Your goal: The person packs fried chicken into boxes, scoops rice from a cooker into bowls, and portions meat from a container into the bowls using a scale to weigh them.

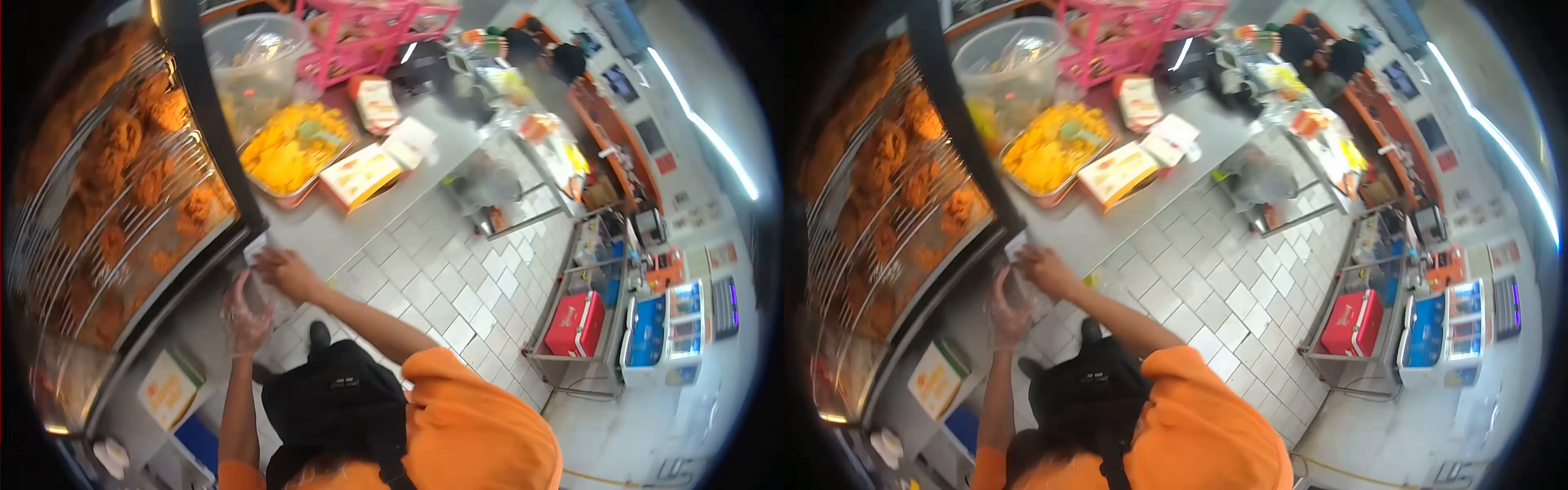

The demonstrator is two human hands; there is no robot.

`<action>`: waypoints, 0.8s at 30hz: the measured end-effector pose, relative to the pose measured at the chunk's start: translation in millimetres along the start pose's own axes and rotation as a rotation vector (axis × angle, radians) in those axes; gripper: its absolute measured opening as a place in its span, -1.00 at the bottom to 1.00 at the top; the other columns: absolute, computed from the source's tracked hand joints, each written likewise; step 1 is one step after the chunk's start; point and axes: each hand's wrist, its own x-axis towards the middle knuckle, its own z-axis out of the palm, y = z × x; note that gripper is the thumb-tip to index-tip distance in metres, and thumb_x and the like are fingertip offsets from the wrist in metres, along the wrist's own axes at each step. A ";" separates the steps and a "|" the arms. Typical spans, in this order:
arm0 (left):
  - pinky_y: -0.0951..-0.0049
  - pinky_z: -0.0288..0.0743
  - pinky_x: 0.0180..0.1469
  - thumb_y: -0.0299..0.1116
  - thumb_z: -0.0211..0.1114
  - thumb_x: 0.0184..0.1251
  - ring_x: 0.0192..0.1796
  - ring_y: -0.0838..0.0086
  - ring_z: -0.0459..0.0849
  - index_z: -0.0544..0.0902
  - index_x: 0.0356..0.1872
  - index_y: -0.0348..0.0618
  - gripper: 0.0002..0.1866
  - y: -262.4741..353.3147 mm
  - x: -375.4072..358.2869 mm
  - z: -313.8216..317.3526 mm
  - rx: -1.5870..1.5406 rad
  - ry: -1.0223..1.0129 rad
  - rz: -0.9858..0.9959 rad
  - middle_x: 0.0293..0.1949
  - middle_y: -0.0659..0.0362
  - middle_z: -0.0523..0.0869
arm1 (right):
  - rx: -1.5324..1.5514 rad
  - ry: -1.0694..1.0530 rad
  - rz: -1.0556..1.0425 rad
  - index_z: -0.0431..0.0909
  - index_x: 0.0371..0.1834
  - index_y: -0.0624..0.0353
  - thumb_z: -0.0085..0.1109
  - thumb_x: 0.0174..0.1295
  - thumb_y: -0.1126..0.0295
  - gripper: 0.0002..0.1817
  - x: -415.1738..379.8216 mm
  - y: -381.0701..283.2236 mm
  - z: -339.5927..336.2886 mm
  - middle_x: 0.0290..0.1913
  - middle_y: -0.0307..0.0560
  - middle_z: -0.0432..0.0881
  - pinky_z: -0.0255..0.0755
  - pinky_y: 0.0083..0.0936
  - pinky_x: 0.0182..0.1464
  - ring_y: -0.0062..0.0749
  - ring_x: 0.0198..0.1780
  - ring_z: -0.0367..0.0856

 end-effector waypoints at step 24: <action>-0.18 0.05 0.43 0.32 0.60 -0.49 0.50 0.05 0.21 -0.01 0.56 0.13 0.45 -18.7 17.5 -2.0 0.192 -0.424 -0.313 0.52 0.24 0.22 | 0.215 -0.281 0.187 0.74 -0.46 0.26 0.39 -0.11 0.46 -0.87 17.5 -11.8 -34.9 -0.47 0.06 0.73 0.62 -0.42 -0.26 -0.19 -0.44 0.75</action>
